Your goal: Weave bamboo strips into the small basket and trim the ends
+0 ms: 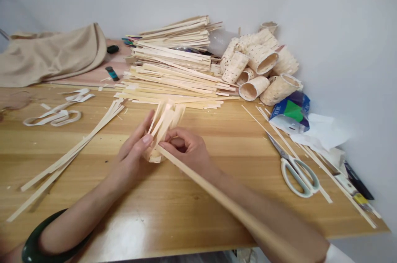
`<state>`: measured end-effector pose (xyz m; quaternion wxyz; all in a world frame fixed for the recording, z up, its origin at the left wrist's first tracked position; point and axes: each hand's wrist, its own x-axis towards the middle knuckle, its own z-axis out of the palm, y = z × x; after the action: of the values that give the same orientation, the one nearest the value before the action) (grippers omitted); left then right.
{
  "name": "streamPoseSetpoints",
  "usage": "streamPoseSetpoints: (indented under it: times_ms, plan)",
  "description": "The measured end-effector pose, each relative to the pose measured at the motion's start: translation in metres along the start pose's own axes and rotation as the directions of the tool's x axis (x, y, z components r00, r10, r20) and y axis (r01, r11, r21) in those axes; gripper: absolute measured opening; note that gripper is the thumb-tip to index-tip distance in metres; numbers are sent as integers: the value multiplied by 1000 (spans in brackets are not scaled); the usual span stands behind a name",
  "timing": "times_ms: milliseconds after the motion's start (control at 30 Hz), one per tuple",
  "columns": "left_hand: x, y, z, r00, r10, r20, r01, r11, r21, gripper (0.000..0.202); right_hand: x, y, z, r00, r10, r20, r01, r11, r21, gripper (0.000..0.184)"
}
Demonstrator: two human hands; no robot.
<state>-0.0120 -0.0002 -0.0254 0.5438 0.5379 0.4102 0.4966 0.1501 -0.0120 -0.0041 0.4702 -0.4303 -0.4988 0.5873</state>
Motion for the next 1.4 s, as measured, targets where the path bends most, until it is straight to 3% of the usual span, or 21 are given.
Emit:
streamPoseSetpoints:
  times_ms: [100, 233, 300, 400, 500, 667, 733, 867, 1000, 1067, 1167, 1233, 1400]
  plan:
    - [0, 3, -1, 986, 100, -134, -88, 991, 98, 56, 5, 5, -6, 999, 32, -3, -32, 999, 9, 44]
    - [0, 4, -3, 971, 237, -15, -229, 952, 202, 25, 8, 8, -9, 999, -31, -41, 31, 1000, -1, 40]
    - [-1, 3, -2, 975, 221, 28, -221, 949, 224, 21, 8, 8, -9, 995, -90, -45, 89, 996, -20, 40]
    - [-1, 1, 0, 974, 225, 7, -219, 942, 254, 22, 7, 9, -7, 987, -157, -39, 155, 986, -57, 39]
    - [0, 0, 1, 975, 223, 16, -220, 945, 242, 19, 6, 11, -8, 988, -151, -36, 145, 981, -125, 35]
    - [2, -1, 2, 990, 133, -45, -126, 984, 124, 14, 2, 14, -12, 988, -153, -34, 134, 936, -325, 27]
    - [1, -2, 4, 985, 159, -68, -149, 980, 132, 15, -1, 13, -12, 976, -215, -38, 171, 861, -479, 22]
    - [-2, -2, 7, 963, 245, -116, -217, 953, 212, 15, -7, 8, -11, 946, -325, 0, 210, 613, -762, 21]
    - [-4, -1, 8, 959, 255, -126, -216, 941, 261, 16, -12, 2, -6, 956, -291, 27, 152, 419, -895, 33]
    - [-4, 0, 7, 958, 262, -117, -227, 941, 250, 15, -12, -1, -3, 972, -236, 12, 122, 460, -879, 30]
    - [-3, -1, 7, 965, 235, -116, -208, 956, 206, 15, -11, -7, 0, 993, -106, -53, 41, 728, -685, 20]
    - [-3, -1, 8, 974, 193, -121, -168, 967, 189, 17, -10, -10, 2, 993, -20, -113, -43, 847, -530, 13]
    - [-2, -1, 8, 977, 134, -165, -102, 977, 185, 22, -7, -4, 6, 983, 78, -167, -115, 967, -228, 12]
